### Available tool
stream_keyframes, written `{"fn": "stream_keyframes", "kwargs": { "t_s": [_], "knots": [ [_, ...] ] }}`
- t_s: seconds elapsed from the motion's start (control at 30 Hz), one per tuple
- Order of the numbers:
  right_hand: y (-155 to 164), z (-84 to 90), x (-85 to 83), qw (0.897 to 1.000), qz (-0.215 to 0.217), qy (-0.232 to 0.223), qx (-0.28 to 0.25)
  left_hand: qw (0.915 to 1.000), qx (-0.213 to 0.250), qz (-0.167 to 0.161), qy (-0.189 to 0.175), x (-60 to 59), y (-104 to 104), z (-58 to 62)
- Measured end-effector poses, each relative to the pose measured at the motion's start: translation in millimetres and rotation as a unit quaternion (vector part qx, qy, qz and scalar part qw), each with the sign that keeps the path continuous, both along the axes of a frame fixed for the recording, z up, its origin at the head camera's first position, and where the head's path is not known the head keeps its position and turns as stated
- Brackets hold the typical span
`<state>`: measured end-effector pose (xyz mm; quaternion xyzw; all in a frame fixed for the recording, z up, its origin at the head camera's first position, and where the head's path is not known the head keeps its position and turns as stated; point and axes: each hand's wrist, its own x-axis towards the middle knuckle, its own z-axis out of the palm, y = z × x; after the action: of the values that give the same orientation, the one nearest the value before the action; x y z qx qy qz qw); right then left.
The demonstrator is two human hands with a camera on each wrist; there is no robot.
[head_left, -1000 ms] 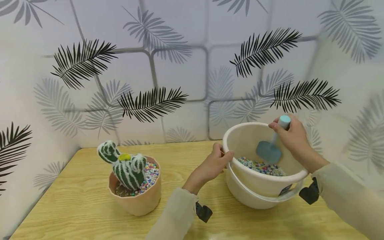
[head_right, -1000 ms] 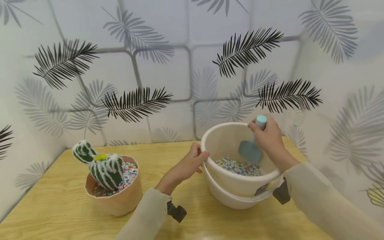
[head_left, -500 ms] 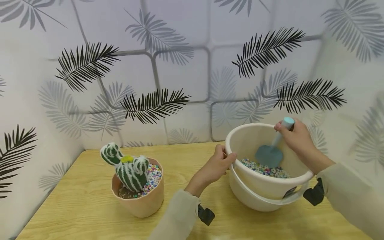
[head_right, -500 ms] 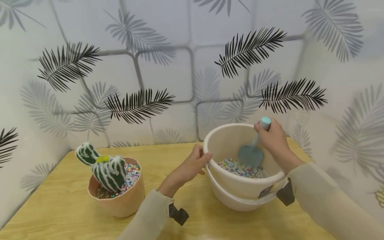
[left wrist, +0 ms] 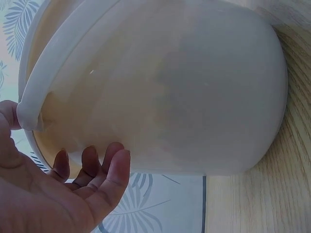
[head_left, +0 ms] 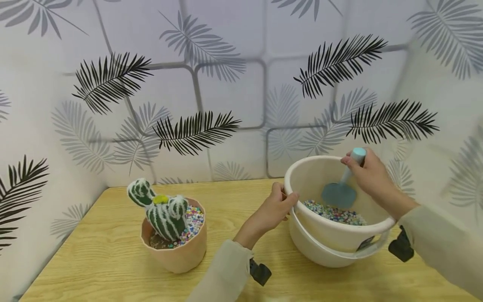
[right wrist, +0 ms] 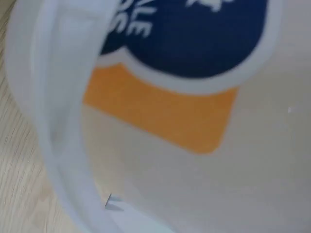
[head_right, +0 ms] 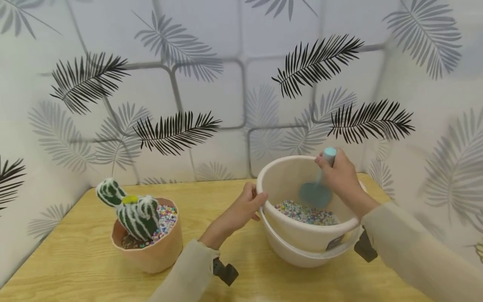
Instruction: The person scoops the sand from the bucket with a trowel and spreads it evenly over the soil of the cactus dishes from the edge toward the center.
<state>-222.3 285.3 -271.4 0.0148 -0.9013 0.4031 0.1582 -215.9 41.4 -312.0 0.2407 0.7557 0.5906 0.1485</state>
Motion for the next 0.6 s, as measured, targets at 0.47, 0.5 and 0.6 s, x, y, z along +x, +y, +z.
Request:
{"fn": "stream_keyframes", "kwargs": {
  "t_s": [0.47,0.5,0.6],
  "knots": [
    [-1.5,3.2,-7.0,0.996,0.074,-0.052,0.015,0.9999,0.013,0.002,0.002,-0.3,-1.2,-2.0],
    [-1.5,3.8,-6.5,0.995,0.074,-0.056,0.018,0.9999,0.014,0.002,0.002,-0.2,-1.0,-2.1],
    [1.0,4.7,-4.7,0.995,0.071,-0.07,0.027,0.9999,0.014,0.002,0.0,0.6,0.8,-3.1]
  ]
}}
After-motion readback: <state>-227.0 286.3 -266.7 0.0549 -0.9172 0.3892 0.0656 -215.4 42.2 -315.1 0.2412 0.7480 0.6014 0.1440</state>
